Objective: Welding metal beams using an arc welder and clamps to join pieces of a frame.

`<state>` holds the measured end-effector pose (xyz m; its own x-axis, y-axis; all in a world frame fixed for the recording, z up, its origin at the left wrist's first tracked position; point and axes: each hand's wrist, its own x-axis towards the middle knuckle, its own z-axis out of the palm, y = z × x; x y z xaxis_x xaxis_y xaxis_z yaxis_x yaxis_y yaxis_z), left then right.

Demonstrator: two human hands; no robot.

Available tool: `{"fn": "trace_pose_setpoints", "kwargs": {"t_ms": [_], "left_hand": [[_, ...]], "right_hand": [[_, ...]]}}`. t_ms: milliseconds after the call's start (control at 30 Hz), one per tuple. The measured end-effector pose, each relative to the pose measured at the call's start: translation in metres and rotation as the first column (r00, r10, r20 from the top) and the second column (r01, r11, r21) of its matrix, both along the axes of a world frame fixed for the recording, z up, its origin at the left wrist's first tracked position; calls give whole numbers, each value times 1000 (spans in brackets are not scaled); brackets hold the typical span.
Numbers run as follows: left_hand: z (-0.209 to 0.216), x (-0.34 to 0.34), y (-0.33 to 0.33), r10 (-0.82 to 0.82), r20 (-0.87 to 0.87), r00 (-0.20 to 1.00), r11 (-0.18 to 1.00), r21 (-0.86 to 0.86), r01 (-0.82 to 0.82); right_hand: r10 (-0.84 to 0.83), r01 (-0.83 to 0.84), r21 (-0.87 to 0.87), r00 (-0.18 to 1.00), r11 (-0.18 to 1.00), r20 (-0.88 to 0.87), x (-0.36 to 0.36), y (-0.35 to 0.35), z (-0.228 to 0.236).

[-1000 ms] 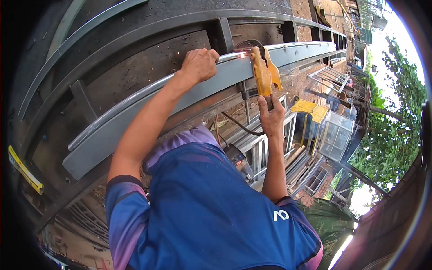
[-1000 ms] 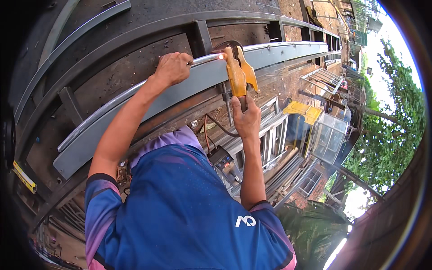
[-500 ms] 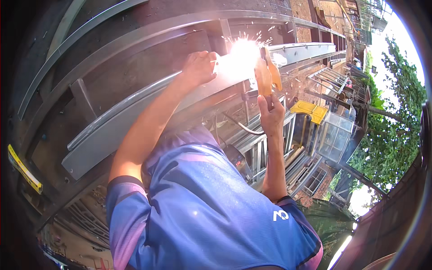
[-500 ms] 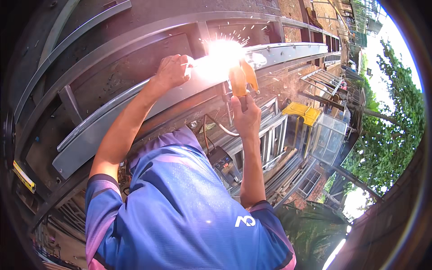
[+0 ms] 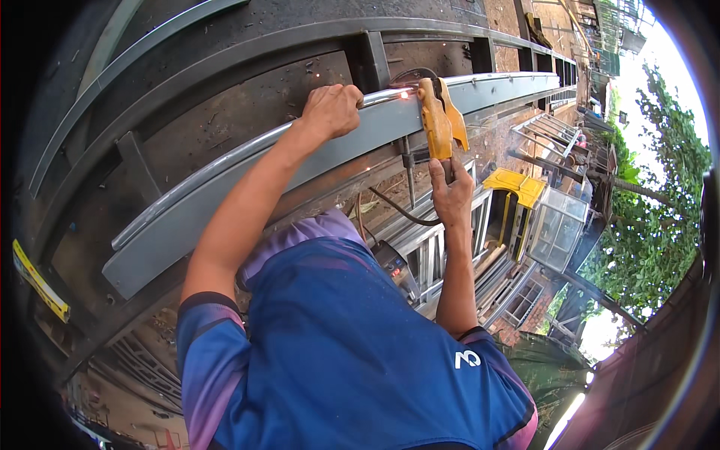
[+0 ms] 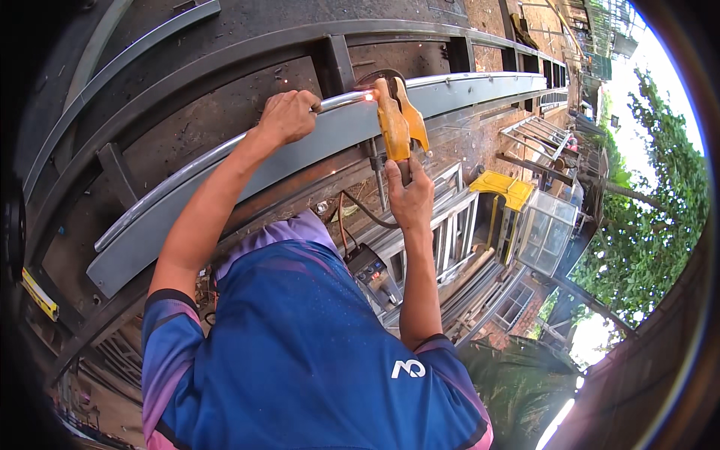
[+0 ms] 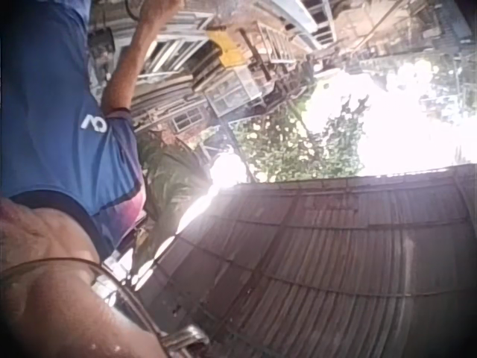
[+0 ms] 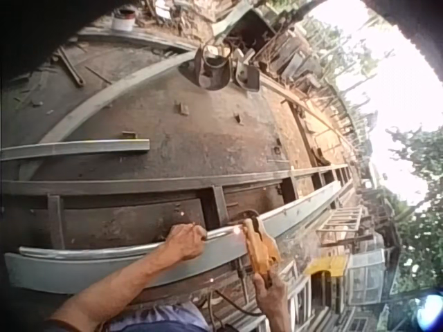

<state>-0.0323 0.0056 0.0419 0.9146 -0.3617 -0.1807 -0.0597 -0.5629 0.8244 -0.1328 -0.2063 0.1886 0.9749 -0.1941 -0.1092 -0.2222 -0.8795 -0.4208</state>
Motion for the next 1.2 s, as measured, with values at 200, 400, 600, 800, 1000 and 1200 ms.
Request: {"fn": "trace_pose_setpoints", "kwargs": {"t_ms": [200, 400, 600, 800, 1000, 1200], "left_hand": [[0, -2, 1, 14, 86, 996, 998, 57, -19], [5, -1, 3, 18, 52, 998, 1000, 3, -18], [1, -2, -1, 56, 8, 998, 998, 6, -56], [1, -1, -2, 37, -4, 999, 999, 37, -37], [0, 0, 0, -21, 17, 1000, 1000, 13, 21], [-5, -6, 1, 36, 120, 992, 998, 38, -41]], "right_hand": [[-17, 17, -12, 1000, 1000, -19, 1, -1, -1], [-41, 41, 14, 999, 999, -14, -2, 0, 2], [-43, 44, 32, 999, 999, -27, -2, -2, 3], [-29, 29, 17, 1000, 999, -7, 0, 7, 7], [-29, 29, -12, 999, 1000, -32, 1, 6, 7], [-27, 26, -22, 998, 999, -52, 3, 3, 6]]}}
